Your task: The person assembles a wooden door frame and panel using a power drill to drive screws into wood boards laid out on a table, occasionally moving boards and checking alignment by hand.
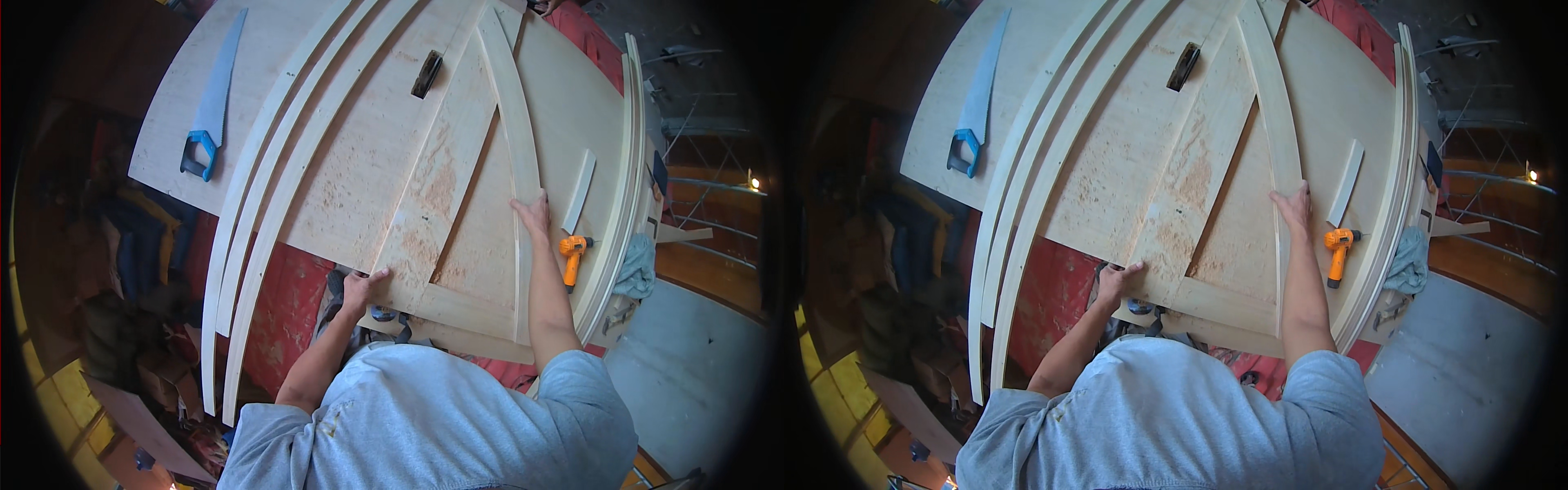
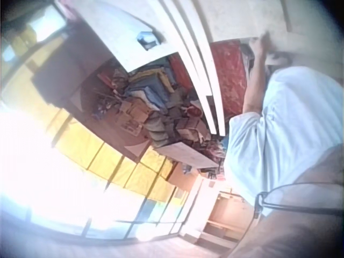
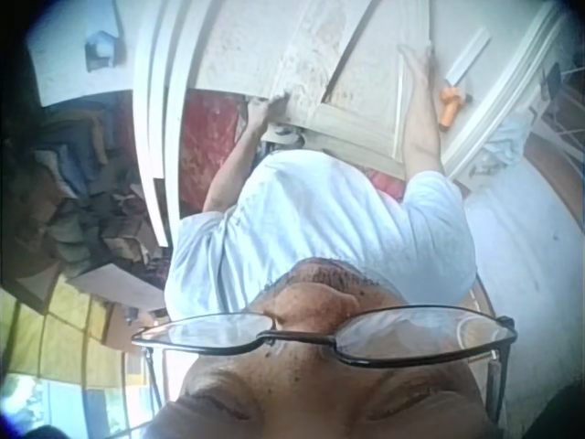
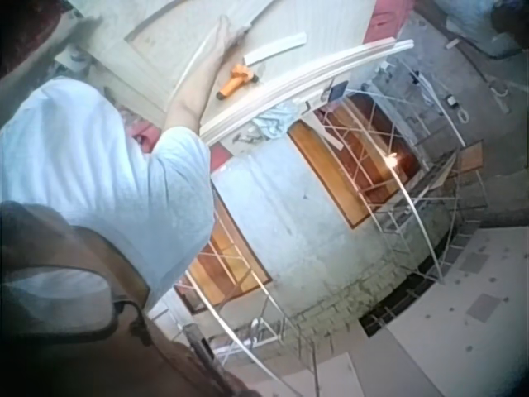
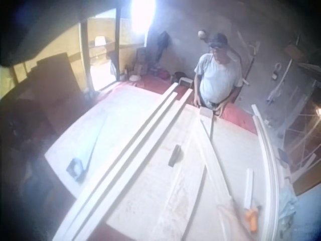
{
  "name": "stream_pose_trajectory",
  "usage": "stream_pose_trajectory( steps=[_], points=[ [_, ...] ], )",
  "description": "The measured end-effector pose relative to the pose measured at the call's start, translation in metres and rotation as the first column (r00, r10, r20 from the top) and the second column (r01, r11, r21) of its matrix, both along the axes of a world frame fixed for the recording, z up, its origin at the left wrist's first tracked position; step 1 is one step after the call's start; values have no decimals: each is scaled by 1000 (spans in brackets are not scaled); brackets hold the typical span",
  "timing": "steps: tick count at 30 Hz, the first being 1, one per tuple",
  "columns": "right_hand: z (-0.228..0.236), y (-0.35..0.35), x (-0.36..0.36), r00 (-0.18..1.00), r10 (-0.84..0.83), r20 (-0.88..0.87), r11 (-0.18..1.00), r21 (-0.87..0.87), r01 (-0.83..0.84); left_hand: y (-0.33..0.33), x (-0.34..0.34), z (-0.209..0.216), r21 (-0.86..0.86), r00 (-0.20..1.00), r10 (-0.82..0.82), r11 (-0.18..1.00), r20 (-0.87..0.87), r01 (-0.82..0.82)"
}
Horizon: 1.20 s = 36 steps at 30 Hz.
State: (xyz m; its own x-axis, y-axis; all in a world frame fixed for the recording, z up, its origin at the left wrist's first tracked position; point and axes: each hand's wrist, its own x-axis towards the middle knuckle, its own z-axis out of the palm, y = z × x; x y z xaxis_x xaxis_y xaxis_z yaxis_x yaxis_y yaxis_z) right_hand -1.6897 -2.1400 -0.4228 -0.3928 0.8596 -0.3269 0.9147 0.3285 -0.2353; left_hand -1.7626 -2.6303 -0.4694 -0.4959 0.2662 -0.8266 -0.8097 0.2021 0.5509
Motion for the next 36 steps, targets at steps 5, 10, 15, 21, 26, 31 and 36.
stream_pose_trajectory(
  steps=[5, 10, 15, 21, 26, 31, 36],
  points=[
    [0, 1, 2, 1000, 9, -14, 1000, -6, -9, -1, 1, -2, 14, 1000, 12, 1000, -11, -12],
    [-2, 1, 5, 1000, -2, -11, 998, 57, 3, 0, 1, -2, 18, 1000, -8, 1000, -9, 8],
    [7, -4, -2, 1000, -4, 0, 1000, 19, 4, -3, 2, -8, -5, 1000, -27, 1000, -15, 26],
    [7, -2, -2, 1000, -16, 21, 1000, -9, 16, -1, 2, -4, 4, 1000, -13, 1000, -14, 13],
    [9, -6, -5, 999, -16, 35, 1000, 9, 16, -5, 5, -12, 48, 1000, -2, 999, -25, 4],
    [7, -5, -3, 999, -12, 37, 1000, 18, 11, -7, 6, -17, 24, 999, -43, 999, 6, 43],
    [4, -1, 0, 999, -20, 30, 1000, -5, 20, -5, 4, -7, 40, 999, -54, 998, 8, 53]
  ],
)
